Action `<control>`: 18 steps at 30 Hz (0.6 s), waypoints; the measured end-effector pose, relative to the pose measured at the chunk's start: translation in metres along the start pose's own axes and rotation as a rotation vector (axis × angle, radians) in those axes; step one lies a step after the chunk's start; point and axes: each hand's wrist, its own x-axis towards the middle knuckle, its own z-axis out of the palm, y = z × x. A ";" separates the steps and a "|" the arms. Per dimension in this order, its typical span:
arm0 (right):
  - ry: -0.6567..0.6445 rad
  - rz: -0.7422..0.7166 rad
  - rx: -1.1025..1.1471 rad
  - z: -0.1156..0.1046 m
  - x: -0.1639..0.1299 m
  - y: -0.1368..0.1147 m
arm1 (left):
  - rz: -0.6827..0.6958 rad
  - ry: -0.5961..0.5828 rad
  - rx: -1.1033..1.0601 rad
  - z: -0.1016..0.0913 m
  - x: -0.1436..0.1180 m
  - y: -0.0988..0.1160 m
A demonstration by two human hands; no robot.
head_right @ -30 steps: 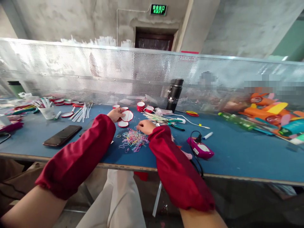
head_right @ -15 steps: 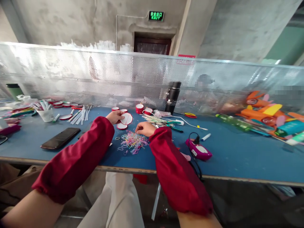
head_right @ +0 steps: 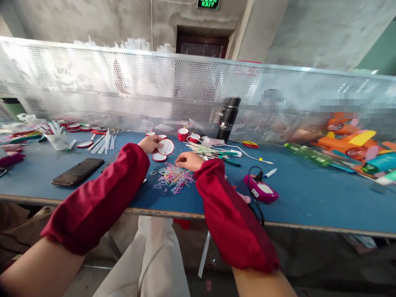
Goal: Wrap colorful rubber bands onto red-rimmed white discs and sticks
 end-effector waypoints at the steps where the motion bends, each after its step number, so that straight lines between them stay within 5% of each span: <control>1: 0.016 0.001 -0.010 0.001 0.001 0.000 | 0.003 0.000 0.004 0.000 0.000 0.000; 8: 0.161 0.070 -0.179 0.010 0.008 0.011 | -0.012 -0.015 -0.020 0.002 -0.001 0.001; 18: 0.102 0.037 -0.370 0.028 0.020 0.019 | 0.007 -0.050 0.014 -0.001 0.004 -0.003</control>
